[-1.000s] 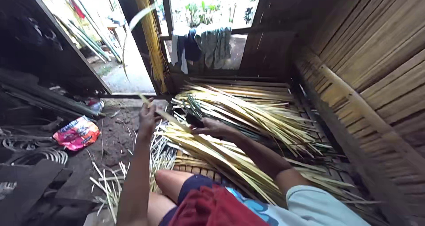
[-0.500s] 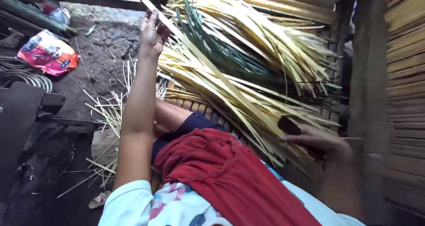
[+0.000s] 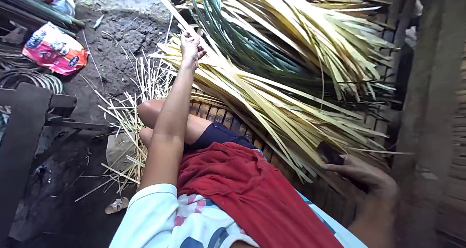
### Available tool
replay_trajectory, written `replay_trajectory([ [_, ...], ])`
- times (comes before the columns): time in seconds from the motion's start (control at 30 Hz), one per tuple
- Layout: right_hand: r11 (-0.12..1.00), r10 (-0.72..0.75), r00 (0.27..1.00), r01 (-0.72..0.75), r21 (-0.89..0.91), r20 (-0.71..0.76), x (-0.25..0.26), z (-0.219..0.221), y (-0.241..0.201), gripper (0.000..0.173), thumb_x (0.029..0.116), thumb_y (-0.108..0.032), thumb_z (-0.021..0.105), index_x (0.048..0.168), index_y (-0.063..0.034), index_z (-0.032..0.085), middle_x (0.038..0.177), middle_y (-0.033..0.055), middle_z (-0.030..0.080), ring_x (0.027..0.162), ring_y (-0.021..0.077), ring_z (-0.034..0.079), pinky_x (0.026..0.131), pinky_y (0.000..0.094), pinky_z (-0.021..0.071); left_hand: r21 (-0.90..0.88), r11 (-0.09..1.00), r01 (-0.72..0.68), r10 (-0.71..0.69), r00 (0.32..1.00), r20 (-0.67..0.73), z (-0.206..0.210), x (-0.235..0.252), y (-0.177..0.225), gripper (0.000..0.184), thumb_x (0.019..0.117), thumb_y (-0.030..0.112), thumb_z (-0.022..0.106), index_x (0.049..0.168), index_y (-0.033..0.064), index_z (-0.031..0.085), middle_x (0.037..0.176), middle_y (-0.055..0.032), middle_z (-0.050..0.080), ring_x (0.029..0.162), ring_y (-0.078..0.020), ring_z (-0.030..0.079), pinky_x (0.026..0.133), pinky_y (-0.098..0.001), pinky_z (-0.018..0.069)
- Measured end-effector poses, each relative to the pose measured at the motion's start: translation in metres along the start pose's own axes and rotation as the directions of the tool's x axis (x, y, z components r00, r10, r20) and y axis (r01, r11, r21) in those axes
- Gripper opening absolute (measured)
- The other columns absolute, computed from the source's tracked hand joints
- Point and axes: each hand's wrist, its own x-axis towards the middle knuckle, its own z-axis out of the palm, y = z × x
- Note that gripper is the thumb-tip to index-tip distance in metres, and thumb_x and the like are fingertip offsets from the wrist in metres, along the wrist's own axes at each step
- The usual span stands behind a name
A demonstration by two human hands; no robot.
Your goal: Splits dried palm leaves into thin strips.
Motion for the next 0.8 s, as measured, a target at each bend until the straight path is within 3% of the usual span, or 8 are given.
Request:
replay_trajectory([
  [0.1, 0.989, -0.137, 0.979, 0.127, -0.073, -0.150, 0.015, 0.014, -0.019, 0.043, 0.0922, -0.030, 0.077, 0.119, 0.0020, 0.069, 0.106, 0.0235, 0.066, 0.090, 0.0340, 0.064, 0.082, 0.0585, 0.0508, 0.012, 0.999, -0.053, 0.054, 0.998, -0.044, -0.005, -0.005, -0.006, 0.053, 0.1038, -0.002, 0.051, 0.152, 0.0083, 0.031, 0.109, -0.0176, 0.055, 0.075, -0.0199, 0.060, 0.065, -0.0345, 0.0553],
  [0.13, 0.974, -0.220, 0.954, 0.206, -0.092, -0.202, 0.016, 0.022, -0.037, 0.042, 0.0973, -0.032, 0.070, 0.119, 0.0034, 0.069, 0.110, 0.0258, 0.066, 0.092, 0.0363, 0.064, 0.084, 0.0597, 0.0502, 0.025, 0.997, -0.067, 0.068, 0.996, -0.050, -0.009, -0.007, -0.007, 0.053, 0.1041, -0.001, 0.052, 0.152, 0.0077, 0.031, 0.110, -0.0185, 0.056, 0.075, -0.0202, 0.060, 0.066, -0.0350, 0.0552],
  [0.23, 0.893, -0.448, 0.861, 0.443, -0.080, -0.240, 0.016, 0.064, -0.118, 0.037, 0.1066, -0.031, 0.049, 0.114, -0.0004, 0.069, 0.093, 0.0085, 0.064, 0.071, 0.0100, 0.058, 0.067, 0.0312, 0.0511, 0.087, 0.990, -0.112, 0.118, 0.991, -0.059, -0.022, -0.011, -0.014, 0.054, 0.1055, 0.003, 0.051, 0.154, 0.0056, 0.029, 0.116, -0.0221, 0.059, 0.080, -0.0222, 0.063, 0.069, -0.0374, 0.0569],
  [0.37, 0.774, -0.598, 0.801, 0.568, -0.281, -0.026, 0.061, 0.132, -0.221, 0.038, 0.1093, -0.025, 0.047, 0.139, -0.0066, 0.062, 0.126, 0.0220, 0.067, 0.115, 0.0356, 0.066, 0.102, 0.0554, 0.0484, 0.110, 0.982, -0.155, 0.164, 0.983, -0.081, -0.034, -0.011, -0.023, 0.054, 0.1063, 0.005, 0.051, 0.155, 0.0043, 0.028, 0.121, -0.0245, 0.060, 0.087, -0.0248, 0.067, 0.072, -0.0380, 0.0581],
  [0.47, 0.749, -0.587, 0.809, 0.524, -0.405, -0.039, 0.110, 0.191, -0.260, 0.042, 0.1046, -0.011, 0.054, 0.147, -0.0158, 0.055, 0.125, 0.0292, 0.061, 0.105, 0.0480, 0.065, 0.086, 0.0638, 0.0531, 0.098, 0.979, -0.176, 0.186, 0.977, -0.107, -0.040, -0.017, -0.020, 0.054, 0.1060, 0.005, 0.052, 0.154, 0.0039, 0.029, 0.115, -0.0224, 0.064, 0.084, -0.0229, 0.068, 0.071, -0.0361, 0.0579],
  [0.63, 0.751, -0.579, 0.814, 0.558, -0.353, 0.055, 0.150, 0.215, -0.264, 0.059, 0.0959, -0.007, 0.067, 0.151, -0.0104, 0.047, 0.141, 0.0349, 0.047, 0.114, 0.0537, 0.059, 0.091, 0.0665, 0.0521, -0.053, 0.978, -0.201, 0.198, 0.978, -0.060, -0.043, -0.037, -0.002, 0.057, 0.1033, 0.004, 0.057, 0.153, 0.0028, 0.029, 0.109, -0.0186, 0.065, 0.084, -0.0210, 0.068, 0.072, -0.0349, 0.0591],
  [0.73, 0.546, -0.826, 0.563, 0.800, -0.248, -0.003, 0.090, 0.172, -0.293, 0.025, 0.0996, -0.008, 0.064, 0.124, -0.0052, 0.070, 0.113, 0.0200, 0.069, 0.095, 0.0318, 0.070, 0.086, 0.0487, 0.0580, -0.103, 0.970, -0.221, 0.217, 0.975, -0.051, -0.045, -0.043, 0.002, 0.060, 0.1019, 0.002, 0.058, 0.154, 0.0034, 0.028, 0.107, -0.0174, 0.066, 0.082, -0.0208, 0.069, 0.070, -0.0354, 0.0599],
  [0.8, 0.448, -0.894, 0.411, 0.829, -0.334, -0.177, 0.067, 0.147, -0.309, 0.025, 0.1018, -0.010, 0.061, 0.125, -0.0043, 0.068, 0.111, 0.0175, 0.065, 0.089, 0.0267, 0.068, 0.079, 0.0422, 0.0591, -0.132, 0.959, -0.252, 0.247, 0.968, -0.053, -0.047, -0.045, 0.000, 0.059, 0.1017, 0.000, 0.058, 0.152, 0.0034, 0.029, 0.104, -0.0165, 0.066, 0.079, -0.0209, 0.069, 0.068, -0.0349, 0.0606],
])
